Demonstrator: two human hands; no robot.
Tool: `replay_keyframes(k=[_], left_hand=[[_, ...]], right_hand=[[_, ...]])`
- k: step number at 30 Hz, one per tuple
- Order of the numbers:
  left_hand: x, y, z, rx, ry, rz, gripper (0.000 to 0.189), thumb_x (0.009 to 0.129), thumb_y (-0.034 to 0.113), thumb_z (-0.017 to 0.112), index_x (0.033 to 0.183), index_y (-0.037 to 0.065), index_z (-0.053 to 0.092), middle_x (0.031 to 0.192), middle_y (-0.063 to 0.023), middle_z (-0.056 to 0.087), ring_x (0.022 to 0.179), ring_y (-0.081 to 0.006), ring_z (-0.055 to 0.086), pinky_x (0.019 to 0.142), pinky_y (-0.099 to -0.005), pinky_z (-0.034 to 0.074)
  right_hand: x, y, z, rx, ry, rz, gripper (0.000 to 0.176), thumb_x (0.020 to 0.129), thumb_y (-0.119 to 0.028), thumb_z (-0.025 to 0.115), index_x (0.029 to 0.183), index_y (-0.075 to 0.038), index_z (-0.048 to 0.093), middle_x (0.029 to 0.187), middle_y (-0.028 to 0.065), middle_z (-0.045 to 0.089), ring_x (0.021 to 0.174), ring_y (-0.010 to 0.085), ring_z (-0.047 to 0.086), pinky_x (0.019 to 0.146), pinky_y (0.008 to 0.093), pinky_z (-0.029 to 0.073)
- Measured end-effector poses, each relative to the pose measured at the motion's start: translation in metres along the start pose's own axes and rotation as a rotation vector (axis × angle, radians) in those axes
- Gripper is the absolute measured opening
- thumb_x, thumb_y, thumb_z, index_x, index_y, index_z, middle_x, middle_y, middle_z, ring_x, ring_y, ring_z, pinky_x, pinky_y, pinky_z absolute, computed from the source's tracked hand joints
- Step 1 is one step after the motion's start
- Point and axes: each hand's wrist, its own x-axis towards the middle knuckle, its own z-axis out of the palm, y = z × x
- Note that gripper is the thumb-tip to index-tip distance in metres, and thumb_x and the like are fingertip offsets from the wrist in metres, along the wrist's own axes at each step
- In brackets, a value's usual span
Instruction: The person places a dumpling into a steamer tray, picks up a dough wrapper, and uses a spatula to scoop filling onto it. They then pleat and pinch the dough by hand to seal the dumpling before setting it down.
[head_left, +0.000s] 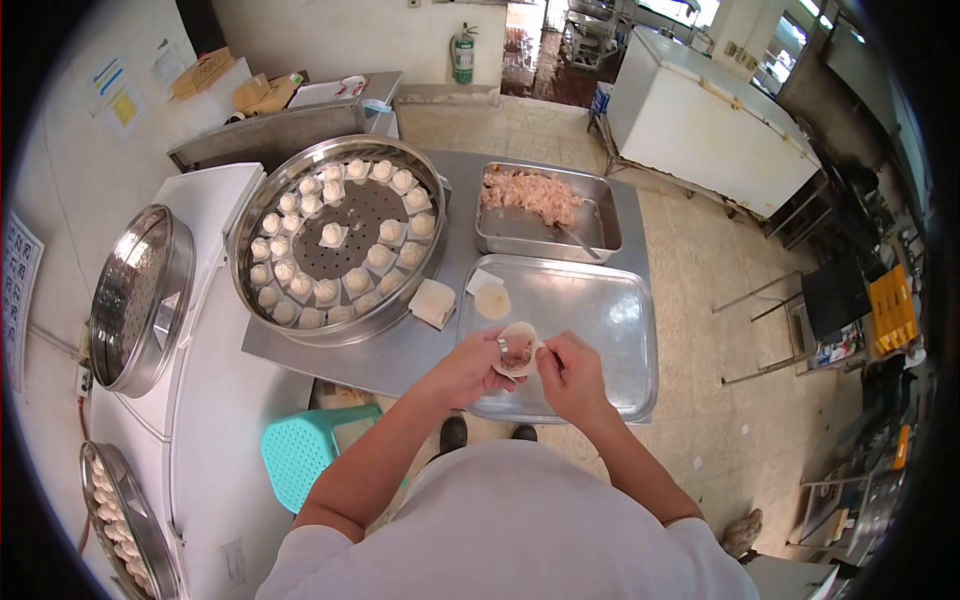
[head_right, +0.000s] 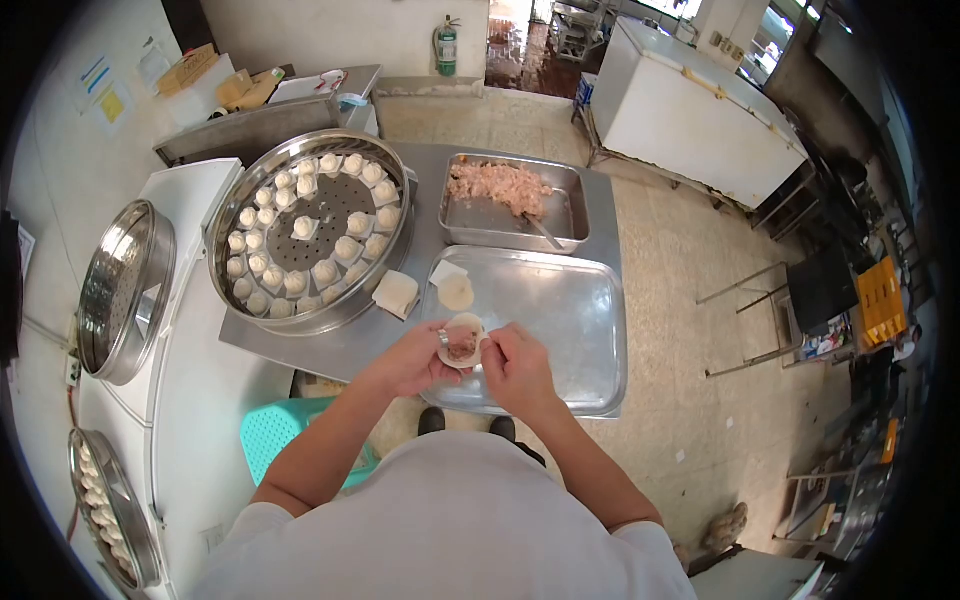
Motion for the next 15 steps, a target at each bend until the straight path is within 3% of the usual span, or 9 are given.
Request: replay_keyframes(k=[10, 15], left_hand=[[-0.006, 0.000, 0.017, 0.263, 0.057, 0.122, 0.025, 0.102, 0.027, 0.066, 0.112, 0.004, 0.066, 0.092, -0.0021, 0.066, 0.074, -0.0112, 0.063, 0.059, -0.0259, 0.050], [-0.003, -0.003, 0.015, 0.339, 0.020, 0.102, 0.026, 0.100, 0.027, 0.068, 0.113, 0.004, 0.066, 0.091, -0.0005, 0.064, 0.074, -0.0106, 0.063, 0.059, -0.0252, 0.051]], right_hand=[[0.002, -0.008, -0.022, 0.138, -0.087, 0.076, 0.009, 0.094, -0.004, 0.066, 0.098, 0.004, 0.063, 0.093, 0.0167, 0.061, 0.074, 0.0283, 0.062, 0.065, 0.0367, 0.049], [0.001, 0.001, -0.024, 0.096, -0.146, 0.032, 0.009, 0.093, -0.003, 0.066, 0.098, 0.004, 0.063, 0.088, 0.0164, 0.061, 0.072, 0.0307, 0.061, 0.064, 0.0379, 0.049]])
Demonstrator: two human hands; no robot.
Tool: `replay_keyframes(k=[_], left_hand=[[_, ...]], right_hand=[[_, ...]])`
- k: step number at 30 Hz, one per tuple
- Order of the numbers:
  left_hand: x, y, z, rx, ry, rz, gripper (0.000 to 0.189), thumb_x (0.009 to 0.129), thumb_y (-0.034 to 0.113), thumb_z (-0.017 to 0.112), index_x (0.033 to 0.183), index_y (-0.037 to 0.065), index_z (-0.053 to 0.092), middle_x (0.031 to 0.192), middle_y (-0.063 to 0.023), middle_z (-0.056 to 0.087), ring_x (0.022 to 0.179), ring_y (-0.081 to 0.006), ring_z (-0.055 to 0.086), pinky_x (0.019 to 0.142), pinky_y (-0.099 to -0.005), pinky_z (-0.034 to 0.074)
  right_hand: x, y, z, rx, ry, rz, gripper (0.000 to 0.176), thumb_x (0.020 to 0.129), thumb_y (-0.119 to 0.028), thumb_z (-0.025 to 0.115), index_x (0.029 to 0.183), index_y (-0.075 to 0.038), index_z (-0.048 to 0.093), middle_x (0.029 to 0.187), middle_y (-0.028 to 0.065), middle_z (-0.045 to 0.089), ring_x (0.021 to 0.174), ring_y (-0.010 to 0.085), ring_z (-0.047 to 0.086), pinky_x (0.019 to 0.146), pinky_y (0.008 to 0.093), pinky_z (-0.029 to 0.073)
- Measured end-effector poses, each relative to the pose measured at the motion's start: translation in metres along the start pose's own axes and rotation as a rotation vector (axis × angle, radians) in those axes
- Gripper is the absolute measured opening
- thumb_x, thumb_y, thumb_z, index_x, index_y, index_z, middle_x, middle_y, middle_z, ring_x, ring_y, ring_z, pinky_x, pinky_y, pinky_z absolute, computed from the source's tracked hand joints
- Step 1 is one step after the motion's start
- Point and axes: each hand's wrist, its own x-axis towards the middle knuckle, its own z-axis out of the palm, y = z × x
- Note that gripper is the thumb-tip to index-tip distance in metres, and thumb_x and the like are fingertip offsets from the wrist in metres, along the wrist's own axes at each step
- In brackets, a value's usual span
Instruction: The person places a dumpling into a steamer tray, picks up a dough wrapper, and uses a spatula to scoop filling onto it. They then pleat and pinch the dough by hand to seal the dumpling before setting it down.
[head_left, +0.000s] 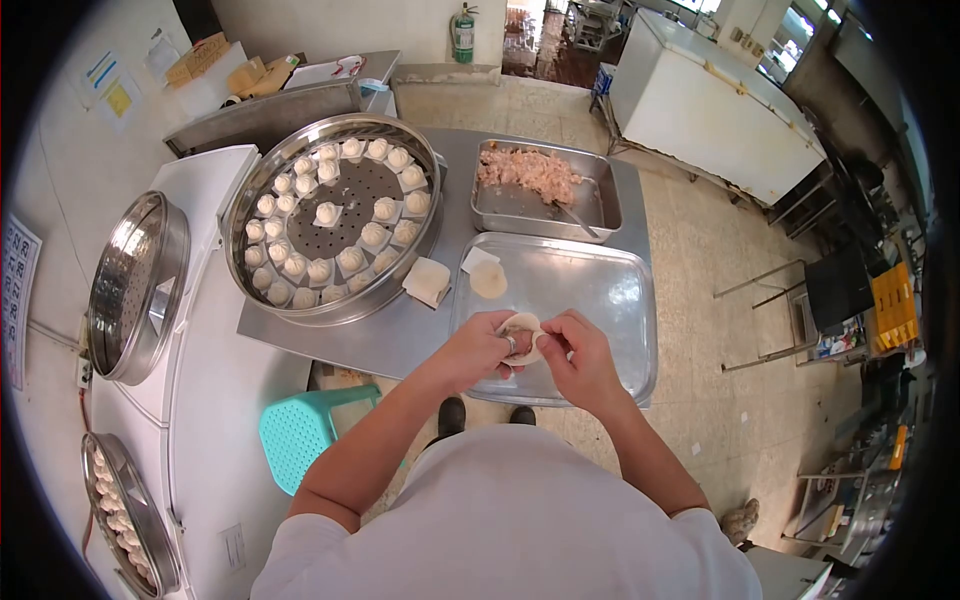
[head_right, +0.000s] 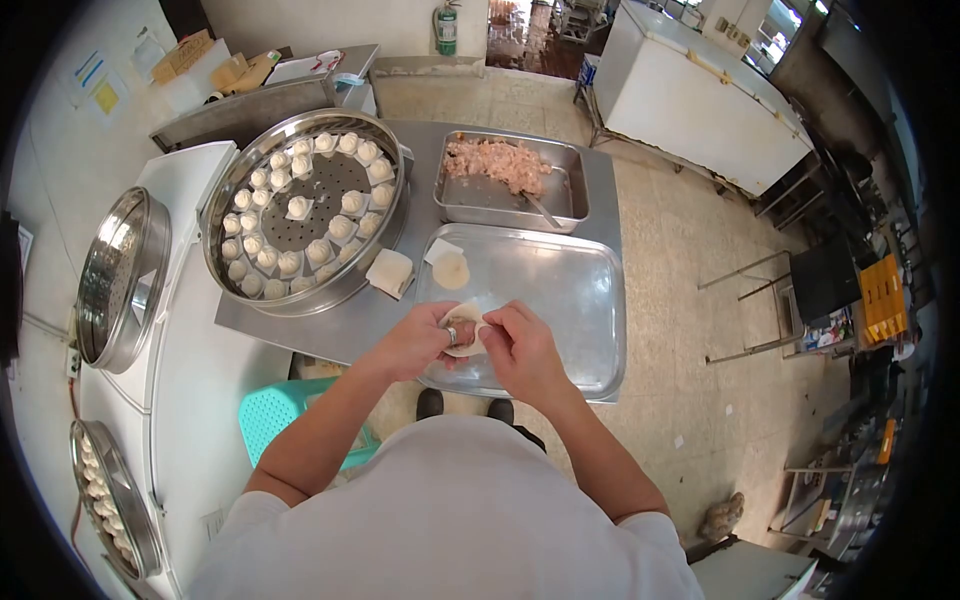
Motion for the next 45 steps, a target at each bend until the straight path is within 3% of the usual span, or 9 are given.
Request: replay_keyframes(k=[4, 10, 19, 22, 25, 28, 34, 37, 45], left_hand=[[0.003, -0.002, 0.000, 0.004, 0.021, -0.044, 0.025, 0.099, 0.024, 0.069, 0.113, 0.004, 0.066, 0.090, -0.0005, 0.063, 0.072, -0.0102, 0.062, 0.059, -0.0250, 0.051], [0.005, 0.001, -0.003, 0.029, -0.004, -0.062, 0.020, 0.096, 0.017, 0.067, 0.109, 0.002, 0.068, 0.089, -0.0016, 0.064, 0.067, -0.0098, 0.060, 0.055, -0.0248, 0.048], [0.017, 0.002, -0.011, 0.190, -0.167, -0.142, 0.015, 0.094, 0.011, 0.064, 0.104, 0.001, 0.070, 0.081, -0.0015, 0.063, 0.063, -0.0091, 0.056, 0.054, -0.0251, 0.045], [0.019, 0.003, -0.010, 0.215, -0.179, -0.163, 0.015, 0.094, 0.011, 0.063, 0.102, 0.001, 0.070, 0.080, -0.0009, 0.063, 0.063, -0.0091, 0.056, 0.055, -0.0254, 0.045], [0.021, 0.005, -0.012, 0.287, -0.225, -0.159, 0.019, 0.094, 0.009, 0.063, 0.109, 0.000, 0.070, 0.080, -0.0009, 0.063, 0.064, -0.0094, 0.056, 0.056, -0.0258, 0.045], [0.019, 0.013, -0.008, 0.356, -0.235, -0.166, 0.026, 0.093, 0.008, 0.062, 0.117, 0.000, 0.068, 0.082, -0.0010, 0.063, 0.065, -0.0100, 0.058, 0.058, -0.0252, 0.047], [0.024, 0.005, -0.019, -0.002, -0.115, -0.185, 0.031, 0.093, 0.012, 0.069, 0.121, -0.001, 0.068, 0.094, -0.0058, 0.068, 0.072, -0.0120, 0.064, 0.060, -0.0257, 0.052], [0.022, 0.005, -0.019, 0.078, -0.080, -0.150, 0.031, 0.095, 0.005, 0.058, 0.124, 0.000, 0.068, 0.093, -0.0047, 0.069, 0.072, -0.0100, 0.063, 0.062, -0.0242, 0.052], [0.024, 0.007, -0.012, 0.325, -0.069, -0.072, 0.028, 0.092, 0.006, 0.064, 0.117, -0.003, 0.071, 0.089, -0.0069, 0.070, 0.069, -0.0119, 0.064, 0.059, -0.0260, 0.053]], right_hand=[[-0.003, 0.007, 0.003, -0.125, -0.006, 0.001, 0.009, 0.092, -0.002, 0.065, 0.098, 0.004, 0.063, 0.085, 0.0166, 0.061, 0.072, 0.0328, 0.061, 0.064, 0.0386, 0.049], [0.001, -0.003, 0.001, 0.050, 0.031, 0.072, 0.008, 0.093, -0.004, 0.066, 0.093, 0.003, 0.062, 0.087, 0.0179, 0.061, 0.076, 0.0346, 0.062, 0.067, 0.0405, 0.050], [0.002, 0.013, -0.007, -0.199, -0.183, -0.127, 0.009, 0.093, -0.006, 0.065, 0.091, 0.003, 0.061, 0.085, 0.0186, 0.059, 0.077, 0.0385, 0.060, 0.067, 0.0457, 0.049], [0.005, 0.011, -0.009, -0.181, -0.191, -0.162, 0.006, 0.092, -0.001, 0.065, 0.090, 0.002, 0.062, 0.084, 0.0164, 0.060, 0.073, 0.0351, 0.059, 0.065, 0.0397, 0.048], [0.008, -0.005, -0.012, -0.092, -0.161, -0.002, 0.008, 0.092, -0.005, 0.064, 0.090, 0.002, 0.063, 0.085, 0.0181, 0.061, 0.078, 0.0394, 0.061, 0.069, 0.0463, 0.050], [0.013, -0.004, -0.016, -0.153, -0.284, -0.115, 0.008, 0.093, -0.006, 0.062, 0.090, 0.002, 0.064, 0.084, 0.0179, 0.062, 0.078, 0.0395, 0.061, 0.070, 0.0466, 0.051], [0.010, 0.014, -0.011, -0.294, -0.206, -0.178, 0.004, 0.092, -0.002, 0.063, 0.094, 0.001, 0.063, 0.085, 0.0173, 0.061, 0.074, 0.0386, 0.061, 0.065, 0.0445, 0.050], [0.010, 0.009, -0.008, -0.236, -0.172, -0.182, 0.004, 0.092, -0.003, 0.064, 0.094, 0.001, 0.064, 0.084, 0.0171, 0.061, 0.074, 0.0384, 0.061, 0.065, 0.0453, 0.050], [0.010, 0.013, -0.004, -0.329, -0.213, -0.180, 0.005, 0.090, -0.004, 0.066, 0.093, 0.001, 0.066, 0.083, 0.0168, 0.063, 0.075, 0.0379, 0.062, 0.066, 0.0458, 0.051]])
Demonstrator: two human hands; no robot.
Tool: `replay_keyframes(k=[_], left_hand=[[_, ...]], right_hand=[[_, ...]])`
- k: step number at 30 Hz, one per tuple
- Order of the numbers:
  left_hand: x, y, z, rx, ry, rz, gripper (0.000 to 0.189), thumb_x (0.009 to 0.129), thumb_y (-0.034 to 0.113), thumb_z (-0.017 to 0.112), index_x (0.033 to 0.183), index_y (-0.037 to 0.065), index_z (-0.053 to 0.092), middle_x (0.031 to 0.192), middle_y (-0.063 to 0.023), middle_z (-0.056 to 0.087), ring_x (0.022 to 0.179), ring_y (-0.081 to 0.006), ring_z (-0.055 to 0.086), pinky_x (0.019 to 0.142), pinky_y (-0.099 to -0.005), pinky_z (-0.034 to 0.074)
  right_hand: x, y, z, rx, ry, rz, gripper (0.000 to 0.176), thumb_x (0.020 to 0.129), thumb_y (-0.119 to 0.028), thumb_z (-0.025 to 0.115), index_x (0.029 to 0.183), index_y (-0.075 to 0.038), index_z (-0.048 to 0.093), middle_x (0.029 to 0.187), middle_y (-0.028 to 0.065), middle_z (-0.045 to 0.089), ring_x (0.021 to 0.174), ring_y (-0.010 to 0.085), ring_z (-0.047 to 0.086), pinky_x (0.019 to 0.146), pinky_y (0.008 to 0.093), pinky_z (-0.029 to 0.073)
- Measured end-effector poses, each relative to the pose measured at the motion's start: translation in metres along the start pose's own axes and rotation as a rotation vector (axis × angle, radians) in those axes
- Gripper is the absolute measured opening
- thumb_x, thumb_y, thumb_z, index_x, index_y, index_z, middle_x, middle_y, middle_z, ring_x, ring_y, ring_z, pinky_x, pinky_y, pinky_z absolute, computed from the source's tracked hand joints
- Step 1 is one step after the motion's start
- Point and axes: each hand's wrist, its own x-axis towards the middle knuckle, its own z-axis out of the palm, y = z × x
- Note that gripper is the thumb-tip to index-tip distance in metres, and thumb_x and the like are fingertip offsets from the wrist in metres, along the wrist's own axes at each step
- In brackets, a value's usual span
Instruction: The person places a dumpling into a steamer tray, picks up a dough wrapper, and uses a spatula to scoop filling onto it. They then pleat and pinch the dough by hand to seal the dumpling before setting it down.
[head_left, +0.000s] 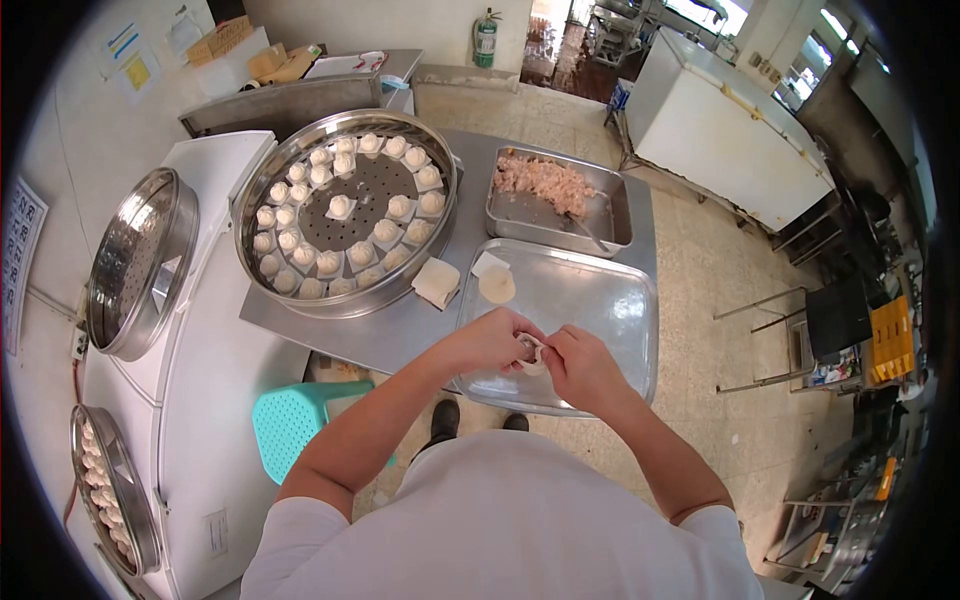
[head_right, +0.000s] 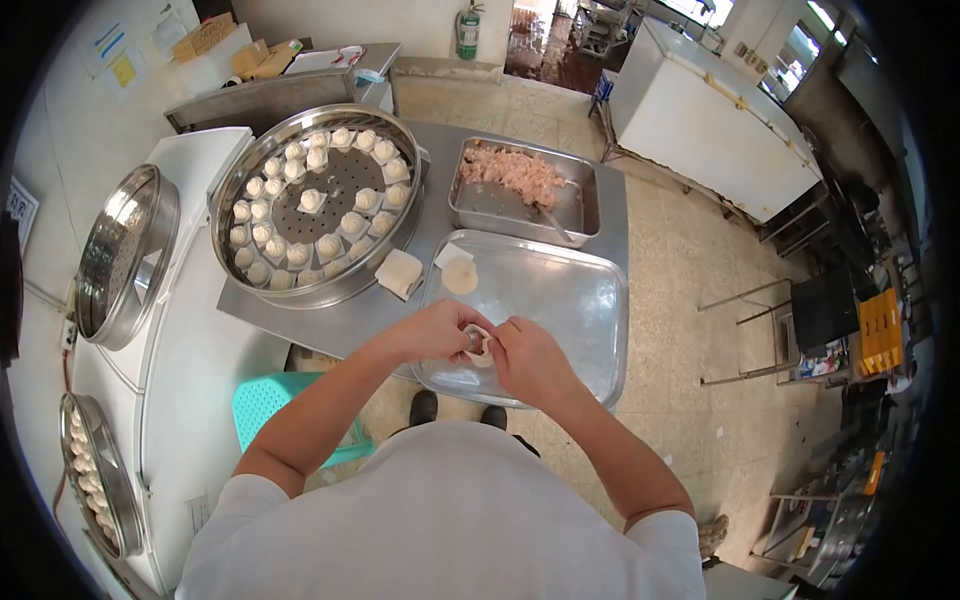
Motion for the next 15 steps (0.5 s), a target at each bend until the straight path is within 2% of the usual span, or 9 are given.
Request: replay_keyframes(k=[4, 7, 10, 13, 15], left_hand=[[0.010, -0.007, -0.004, 0.020, 0.026, -0.006, 0.032, 0.090, 0.006, 0.065, 0.120, -0.004, 0.070, 0.090, -0.0098, 0.071, 0.068, -0.0142, 0.066, 0.058, -0.0271, 0.053], [0.008, -0.001, -0.004, 0.064, 0.065, 0.003, 0.034, 0.091, 0.008, 0.062, 0.123, -0.003, 0.068, 0.095, -0.0094, 0.071, 0.075, -0.0137, 0.068, 0.062, -0.0279, 0.056], [0.005, -0.010, -0.024, -0.295, 0.127, 0.042, 0.040, 0.101, 0.029, 0.058, 0.126, 0.000, 0.068, 0.098, -0.0104, 0.071, 0.076, -0.0150, 0.069, 0.061, -0.0289, 0.055], [0.008, -0.015, 0.002, -0.748, 0.201, 0.046, 0.057, 0.106, 0.053, 0.046, 0.117, 0.003, 0.070, 0.094, -0.0085, 0.070, 0.074, -0.0153, 0.067, 0.060, -0.0295, 0.053], [0.017, -0.029, 0.026, -0.806, 0.285, 0.132, 0.061, 0.105, 0.059, 0.044, 0.108, 0.003, 0.069, 0.086, -0.0060, 0.068, 0.070, -0.0134, 0.065, 0.054, -0.0278, 0.048]], right_hand=[[-0.001, 0.001, 0.005, -0.026, 0.029, 0.027, 0.004, 0.089, -0.003, 0.066, 0.091, 0.001, 0.066, 0.082, 0.0175, 0.063, 0.075, 0.0393, 0.062, 0.066, 0.0453, 0.051], [-0.001, -0.003, 0.008, 0.013, 0.089, 0.021, 0.007, 0.092, -0.004, 0.065, 0.094, 0.002, 0.068, 0.079, 0.0166, 0.066, 0.068, 0.0321, 0.065, 0.062, 0.0422, 0.052], [-0.001, -0.007, 0.010, 0.259, 0.211, 0.306, 0.013, 0.095, -0.007, 0.065, 0.100, 0.004, 0.069, 0.077, 0.0150, 0.068, 0.063, 0.0215, 0.065, 0.058, 0.0374, 0.051], [0.000, -0.008, 0.024, 0.638, 0.242, 0.581, 0.017, 0.097, -0.010, 0.066, 0.104, 0.005, 0.070, 0.076, 0.0134, 0.069, 0.063, 0.0137, 0.063, 0.056, 0.0337, 0.050], [0.006, -0.020, 0.031, 0.523, 0.261, 0.532, 0.012, 0.095, -0.008, 0.066, 0.098, 0.004, 0.069, 0.076, 0.0169, 0.068, 0.064, 0.0263, 0.066, 0.058, 0.0376, 0.051]])
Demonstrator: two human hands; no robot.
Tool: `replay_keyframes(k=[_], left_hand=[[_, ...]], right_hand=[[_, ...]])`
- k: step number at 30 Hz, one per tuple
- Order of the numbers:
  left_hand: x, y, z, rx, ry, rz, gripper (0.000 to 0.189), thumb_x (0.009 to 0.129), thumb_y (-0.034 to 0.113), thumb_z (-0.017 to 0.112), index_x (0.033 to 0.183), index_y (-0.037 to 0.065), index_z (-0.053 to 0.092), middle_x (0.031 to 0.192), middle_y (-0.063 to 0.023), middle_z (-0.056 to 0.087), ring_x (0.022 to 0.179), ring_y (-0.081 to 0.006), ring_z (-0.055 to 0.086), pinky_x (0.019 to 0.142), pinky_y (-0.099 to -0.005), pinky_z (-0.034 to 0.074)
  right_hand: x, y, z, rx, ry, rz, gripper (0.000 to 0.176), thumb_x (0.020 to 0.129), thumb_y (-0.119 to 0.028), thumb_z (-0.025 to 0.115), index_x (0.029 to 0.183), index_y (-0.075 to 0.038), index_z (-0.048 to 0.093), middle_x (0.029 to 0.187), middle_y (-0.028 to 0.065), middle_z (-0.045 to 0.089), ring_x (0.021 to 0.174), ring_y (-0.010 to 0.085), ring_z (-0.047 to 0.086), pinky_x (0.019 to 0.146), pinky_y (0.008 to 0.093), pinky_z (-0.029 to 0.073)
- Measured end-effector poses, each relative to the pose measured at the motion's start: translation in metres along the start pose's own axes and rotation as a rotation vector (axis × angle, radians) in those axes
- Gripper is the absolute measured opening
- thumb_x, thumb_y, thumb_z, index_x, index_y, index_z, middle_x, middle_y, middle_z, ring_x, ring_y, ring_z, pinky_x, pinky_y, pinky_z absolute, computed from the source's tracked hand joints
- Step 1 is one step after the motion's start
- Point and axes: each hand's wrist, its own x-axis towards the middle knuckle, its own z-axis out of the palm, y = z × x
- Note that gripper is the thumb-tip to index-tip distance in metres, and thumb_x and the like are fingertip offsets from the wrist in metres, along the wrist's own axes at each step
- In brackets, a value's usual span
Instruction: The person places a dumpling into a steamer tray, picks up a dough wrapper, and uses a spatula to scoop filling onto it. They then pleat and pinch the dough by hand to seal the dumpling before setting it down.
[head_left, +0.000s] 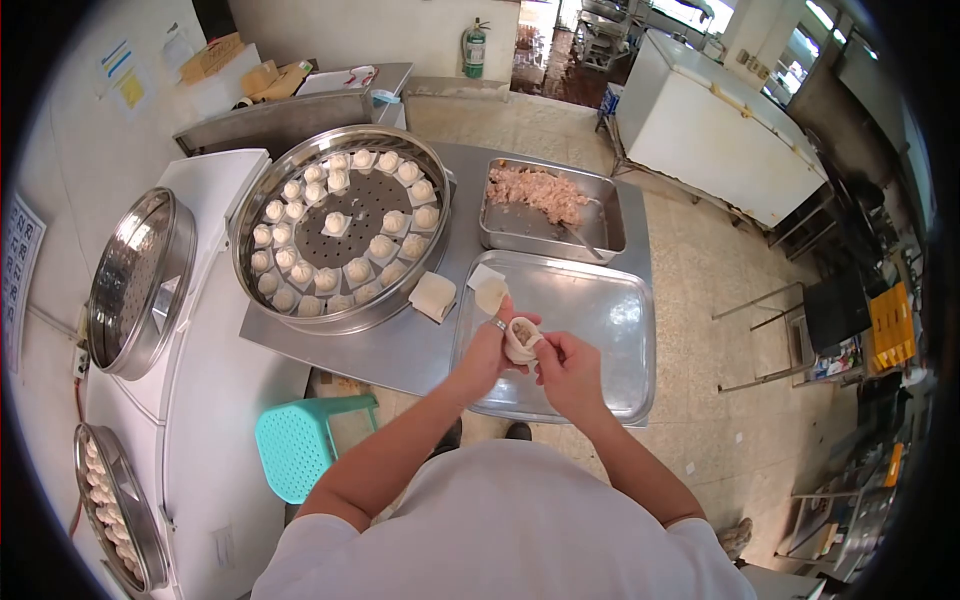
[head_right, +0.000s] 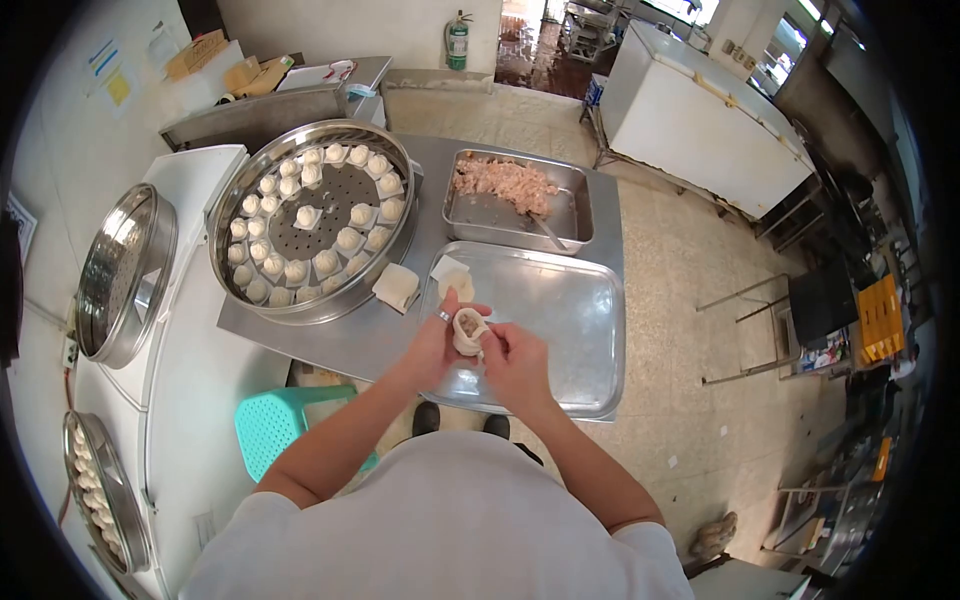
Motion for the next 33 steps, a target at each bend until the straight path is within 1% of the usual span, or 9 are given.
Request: replay_keyframes(k=[1, 4, 7, 10, 13, 19, 22, 25, 33], left_hand=[[0.003, -0.011, 0.002, -0.035, 0.025, 0.051, 0.064, 0.105, 0.062, 0.043, 0.104, 0.003, 0.069, 0.083, -0.0048, 0.067, 0.068, -0.0125, 0.064, 0.051, -0.0270, 0.046], [0.009, -0.025, 0.004, 0.120, 0.214, 0.159, 0.063, 0.109, 0.058, 0.035, 0.089, 0.006, 0.065, 0.080, -0.0039, 0.064, 0.069, -0.0133, 0.061, 0.061, -0.0293, 0.049], [0.005, -0.023, 0.004, 0.152, 0.213, 0.220, 0.064, 0.108, 0.059, 0.035, 0.088, 0.006, 0.065, 0.077, -0.0030, 0.061, 0.068, -0.0123, 0.058, 0.060, -0.0292, 0.048], [0.001, -0.021, 0.011, 0.193, 0.241, 0.336, 0.065, 0.108, 0.059, 0.035, 0.087, 0.005, 0.063, 0.077, -0.0027, 0.060, 0.066, -0.0121, 0.057, 0.061, -0.0293, 0.048], [-0.001, -0.022, 0.015, 0.232, 0.218, 0.489, 0.058, 0.111, 0.051, 0.037, 0.090, 0.004, 0.063, 0.074, -0.0032, 0.057, 0.056, -0.0103, 0.053, 0.048, -0.0272, 0.045], [-0.009, -0.012, 0.011, 0.371, 0.187, 0.321, 0.071, 0.107, 0.064, 0.029, 0.085, 0.004, 0.062, 0.076, -0.0046, 0.061, 0.061, -0.0130, 0.059, 0.048, -0.0290, 0.048], [-0.009, -0.007, 0.007, 0.344, 0.166, 0.225, 0.064, 0.108, 0.057, 0.035, 0.093, 0.002, 0.063, 0.080, -0.0075, 0.062, 0.064, -0.0148, 0.063, 0.047, -0.0311, 0.053], [-0.013, -0.001, 0.012, 0.346, 0.137, 0.280, 0.065, 0.108, 0.057, 0.034, 0.096, 0.002, 0.065, 0.081, -0.0077, 0.063, 0.066, -0.0151, 0.063, 0.048, -0.0306, 0.053], [-0.012, 0.000, 0.005, 0.454, 0.122, 0.279, 0.078, 0.105, 0.069, 0.027, 0.091, 0.003, 0.066, 0.074, -0.0028, 0.062, 0.060, -0.0119, 0.060, 0.048, -0.0266, 0.048]], right_hand=[[-0.001, -0.002, 0.004, -0.051, 0.014, -0.034, 0.011, 0.094, -0.006, 0.065, 0.094, 0.004, 0.069, 0.076, 0.0186, 0.067, 0.064, 0.0325, 0.067, 0.059, 0.0396, 0.052], [-0.002, 0.010, 0.008, -0.310, 0.079, -0.395, 0.009, 0.094, -0.005, 0.064, 0.097, 0.003, 0.068, 0.078, 0.0181, 0.066, 0.066, 0.0359, 0.065, 0.060, 0.0433, 0.051], [-0.004, 0.003, 0.000, -0.383, 0.044, -0.457, 0.009, 0.093, -0.004, 0.063, 0.098, 0.003, 0.066, 0.083, 0.0186, 0.064, 0.071, 0.0390, 0.064, 0.064, 0.0458, 0.051], [0.001, -0.008, -0.004, -0.247, 0.028, -0.373, 0.009, 0.093, -0.004, 0.064, 0.098, 0.003, 0.065, 0.088, 0.0196, 0.063, 0.076, 0.0397, 0.064, 0.066, 0.0454, 0.052], [0.007, -0.013, -0.011, -0.237, -0.079, -0.406, 0.008, 0.092, -0.003, 0.064, 0.096, 0.003, 0.064, 0.088, 0.0203, 0.063, 0.077, 0.0405, 0.063, 0.067, 0.0460, 0.051], [0.003, -0.014, -0.016, -0.422, -0.119, -0.478, 0.008, 0.091, -0.003, 0.066, 0.097, 0.003, 0.065, 0.085, 0.0190, 0.060, 0.074, 0.0395, 0.062, 0.066, 0.0454, 0.051], [0.004, -0.019, -0.017, -0.389, -0.082, -0.525, 0.008, 0.091, -0.003, 0.066, 0.097, 0.002, 0.065, 0.086, 0.0194, 0.061, 0.074, 0.0399, 0.062, 0.065, 0.0452, 0.051], [0.010, -0.025, -0.015, -0.239, -0.102, -0.424, 0.005, 0.091, -0.002, 0.065, 0.095, 0.001, 0.065, 0.086, 0.0197, 0.061, 0.075, 0.0404, 0.062, 0.065, 0.0458, 0.051], [0.014, -0.024, -0.017, -0.426, -0.160, -0.446, 0.003, 0.088, 0.001, 0.066, 0.090, 0.003, 0.065, 0.085, 0.0189, 0.063, 0.074, 0.0406, 0.063, 0.066, 0.0450, 0.052]])
